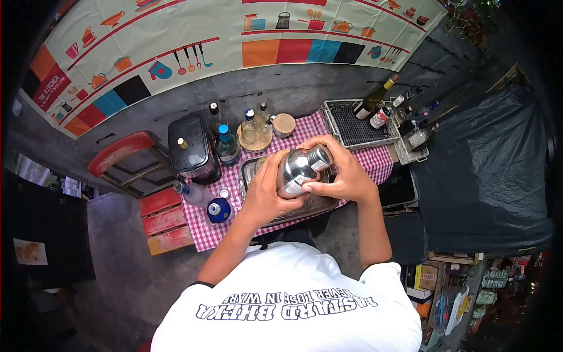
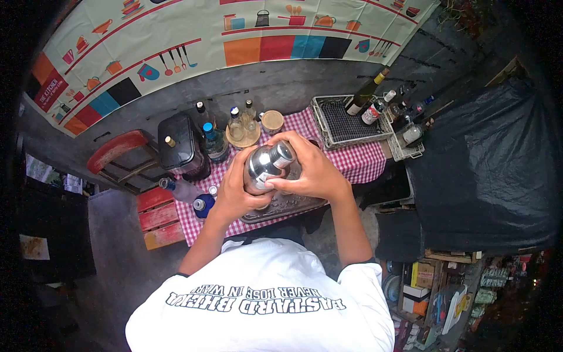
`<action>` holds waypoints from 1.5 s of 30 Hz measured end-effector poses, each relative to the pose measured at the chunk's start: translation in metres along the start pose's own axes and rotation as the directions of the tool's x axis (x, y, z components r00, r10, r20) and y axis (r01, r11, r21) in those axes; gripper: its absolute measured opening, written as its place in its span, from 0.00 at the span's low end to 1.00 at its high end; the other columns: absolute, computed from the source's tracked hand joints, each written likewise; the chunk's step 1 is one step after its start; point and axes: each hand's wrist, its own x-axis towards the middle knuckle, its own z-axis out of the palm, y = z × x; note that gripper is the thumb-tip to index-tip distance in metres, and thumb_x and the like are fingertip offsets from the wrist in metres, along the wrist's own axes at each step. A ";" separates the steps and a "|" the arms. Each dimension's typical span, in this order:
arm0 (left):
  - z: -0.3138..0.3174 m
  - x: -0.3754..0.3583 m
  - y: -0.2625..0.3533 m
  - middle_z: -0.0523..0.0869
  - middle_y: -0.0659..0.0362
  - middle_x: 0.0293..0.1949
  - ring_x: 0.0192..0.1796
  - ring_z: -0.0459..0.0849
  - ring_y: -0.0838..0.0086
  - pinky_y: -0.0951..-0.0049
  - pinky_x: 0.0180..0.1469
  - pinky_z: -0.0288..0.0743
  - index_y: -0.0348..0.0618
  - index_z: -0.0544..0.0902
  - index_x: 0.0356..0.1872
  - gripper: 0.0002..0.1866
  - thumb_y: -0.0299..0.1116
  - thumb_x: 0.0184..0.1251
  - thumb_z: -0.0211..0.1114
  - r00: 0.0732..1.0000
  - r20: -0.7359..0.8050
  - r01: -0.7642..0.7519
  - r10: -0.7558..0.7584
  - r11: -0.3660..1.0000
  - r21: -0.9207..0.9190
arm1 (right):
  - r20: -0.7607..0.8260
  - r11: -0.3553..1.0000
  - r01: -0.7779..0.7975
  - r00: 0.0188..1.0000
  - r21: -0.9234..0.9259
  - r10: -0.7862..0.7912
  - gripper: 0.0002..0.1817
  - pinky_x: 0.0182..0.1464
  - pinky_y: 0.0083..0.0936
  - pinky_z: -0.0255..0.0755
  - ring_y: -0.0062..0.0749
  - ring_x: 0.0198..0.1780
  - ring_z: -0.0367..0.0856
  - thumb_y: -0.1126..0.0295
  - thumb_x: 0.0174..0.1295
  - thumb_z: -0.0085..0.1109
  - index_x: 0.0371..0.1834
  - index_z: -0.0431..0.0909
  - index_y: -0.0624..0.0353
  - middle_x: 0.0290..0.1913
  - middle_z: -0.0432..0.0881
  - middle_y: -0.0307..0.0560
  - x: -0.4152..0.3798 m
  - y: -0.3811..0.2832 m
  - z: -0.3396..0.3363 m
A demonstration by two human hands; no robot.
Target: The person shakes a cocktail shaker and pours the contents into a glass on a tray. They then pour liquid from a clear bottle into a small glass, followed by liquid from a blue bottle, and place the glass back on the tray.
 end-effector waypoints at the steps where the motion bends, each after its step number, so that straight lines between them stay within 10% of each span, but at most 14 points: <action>1: 0.001 0.001 -0.001 0.79 0.45 0.54 0.55 0.82 0.50 0.57 0.56 0.77 0.36 0.68 0.64 0.46 0.35 0.40 0.81 1.000 0.005 -0.007 0.007 1.000 0.026 | 0.011 1.000 -0.015 1.000 0.018 0.015 0.38 0.63 0.31 0.71 0.35 0.60 0.78 0.64 0.45 0.80 0.59 0.71 0.63 0.57 0.78 0.52 0.000 0.001 -0.001; 19: 0.082 0.038 0.031 0.78 0.46 0.57 0.60 0.80 0.61 0.64 0.64 0.71 0.39 0.54 0.73 0.58 0.29 0.37 0.80 0.975 0.089 0.218 -0.202 0.947 -0.236 | -0.058 0.985 -0.063 0.996 0.159 0.073 0.40 0.64 0.30 0.68 0.32 0.59 0.77 0.63 0.41 0.81 0.58 0.71 0.62 0.55 0.78 0.47 -0.036 0.035 -0.070; 23: 0.124 0.045 0.040 0.77 0.42 0.54 0.56 0.82 0.47 0.54 0.58 0.76 0.40 0.53 0.71 0.59 0.37 0.39 0.84 0.994 -0.102 0.034 -0.029 0.998 0.048 | -0.294 0.778 0.238 0.953 0.581 -0.072 0.49 0.66 0.32 0.70 0.36 0.61 0.77 0.65 0.42 0.82 0.67 0.59 0.61 0.61 0.75 0.51 -0.045 0.065 -0.063; 29: 0.176 0.052 0.045 0.66 0.44 0.56 0.51 0.77 0.53 0.57 0.54 0.75 0.41 0.55 0.64 0.55 0.29 0.32 0.84 0.978 -0.175 -0.100 0.116 0.990 0.101 | -0.531 0.782 0.361 0.846 0.508 -0.046 0.30 0.60 0.33 0.74 0.33 0.54 0.79 0.74 0.46 0.72 0.54 0.68 0.59 0.50 0.78 0.50 -0.067 0.088 -0.072; 36: 0.204 0.047 0.075 0.83 0.48 0.50 0.53 0.85 0.58 0.63 0.54 0.78 0.37 0.74 0.57 0.41 0.33 0.35 0.81 0.970 -0.044 0.237 -0.237 0.971 -0.010 | -0.449 0.824 0.386 0.875 0.416 -0.183 0.29 0.58 0.37 0.76 0.38 0.51 0.81 0.70 0.47 0.71 0.51 0.66 0.61 0.45 0.79 0.53 -0.088 0.092 -0.113; 45: 0.230 0.060 0.102 0.85 0.50 0.46 0.49 0.86 0.62 0.63 0.52 0.79 0.37 0.71 0.57 0.42 0.33 0.35 0.81 0.933 -0.093 0.338 -0.349 0.934 -0.115 | -0.347 0.729 0.304 0.933 0.613 -0.098 0.29 0.59 0.31 0.75 0.30 0.53 0.79 0.67 0.51 0.72 0.53 0.67 0.60 0.49 0.78 0.49 -0.098 0.088 -0.144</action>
